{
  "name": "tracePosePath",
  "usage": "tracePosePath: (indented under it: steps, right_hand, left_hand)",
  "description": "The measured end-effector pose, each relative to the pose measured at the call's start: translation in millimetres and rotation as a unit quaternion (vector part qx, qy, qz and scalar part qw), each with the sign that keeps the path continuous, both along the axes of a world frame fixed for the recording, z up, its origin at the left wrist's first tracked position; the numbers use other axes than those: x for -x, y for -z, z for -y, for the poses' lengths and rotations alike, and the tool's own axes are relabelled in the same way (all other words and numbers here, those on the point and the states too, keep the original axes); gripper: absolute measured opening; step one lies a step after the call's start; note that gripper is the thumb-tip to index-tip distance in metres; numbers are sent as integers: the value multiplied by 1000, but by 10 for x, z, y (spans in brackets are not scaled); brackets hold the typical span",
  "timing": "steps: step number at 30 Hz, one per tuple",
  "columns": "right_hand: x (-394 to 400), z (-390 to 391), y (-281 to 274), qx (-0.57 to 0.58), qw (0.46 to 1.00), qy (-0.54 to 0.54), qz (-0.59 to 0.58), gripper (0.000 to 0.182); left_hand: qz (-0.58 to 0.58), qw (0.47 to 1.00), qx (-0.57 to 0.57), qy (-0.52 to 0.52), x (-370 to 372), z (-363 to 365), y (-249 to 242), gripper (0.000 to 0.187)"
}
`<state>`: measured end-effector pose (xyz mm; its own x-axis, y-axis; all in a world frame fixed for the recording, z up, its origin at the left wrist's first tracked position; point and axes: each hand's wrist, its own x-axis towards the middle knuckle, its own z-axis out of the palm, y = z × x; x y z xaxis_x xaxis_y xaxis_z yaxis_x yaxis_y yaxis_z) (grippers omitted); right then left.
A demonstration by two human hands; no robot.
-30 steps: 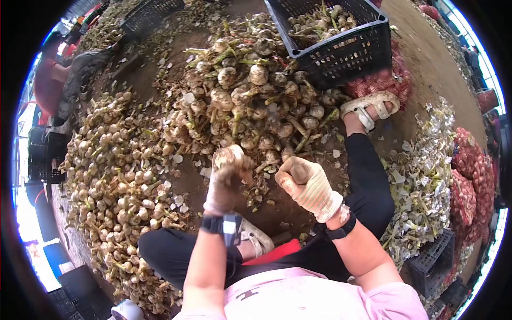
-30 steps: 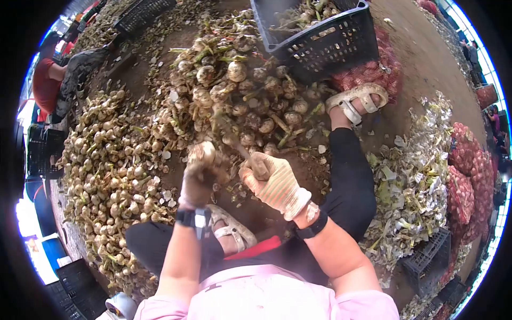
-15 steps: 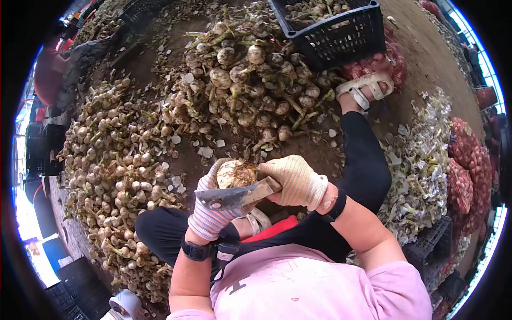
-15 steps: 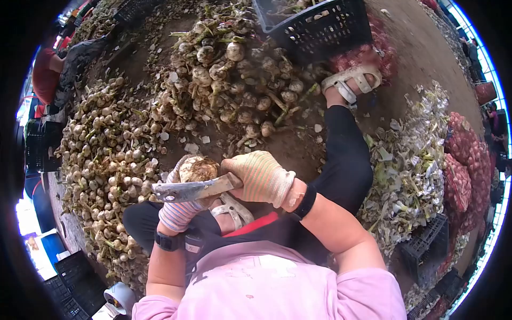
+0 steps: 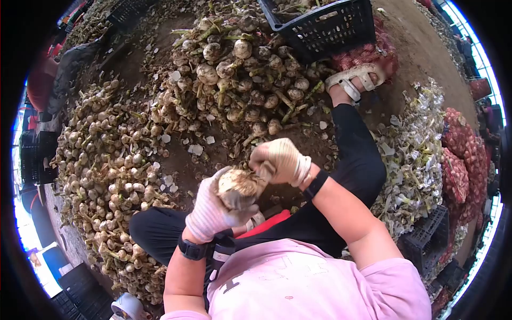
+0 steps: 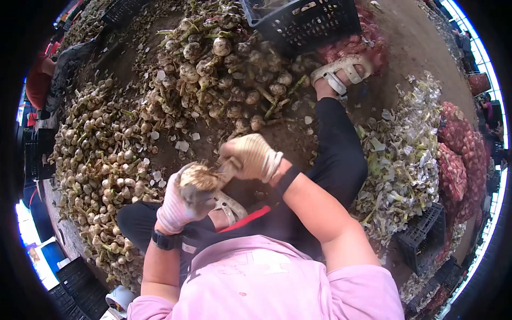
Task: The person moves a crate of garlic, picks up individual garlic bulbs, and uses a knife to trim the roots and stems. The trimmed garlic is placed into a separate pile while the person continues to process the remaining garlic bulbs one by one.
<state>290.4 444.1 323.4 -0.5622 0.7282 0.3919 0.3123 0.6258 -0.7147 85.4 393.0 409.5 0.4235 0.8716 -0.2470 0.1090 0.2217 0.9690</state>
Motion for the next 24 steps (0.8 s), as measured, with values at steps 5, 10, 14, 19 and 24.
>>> tracePosePath:
  steps: [5,10,14,19,24]
  right_hand:
    - [-154,-186,184,111,965,229,-62,11]
    - [15,57,-140,376,893,134,-209,10]
    - [197,209,-301,502,833,111,-206,7]
    - [486,267,-358,345,907,66,-232,3]
    - [540,199,433,472,857,120,-168,4]
  left_hand:
    - [9,995,-63,73,279,9,-157,65]
    - [313,930,61,-183,396,-164,22,66]
    - [484,830,106,-258,352,-172,47,60]
    - [637,712,155,-252,80,-158,92,40]
    - [733,648,141,-152,85,-175,-43,34]
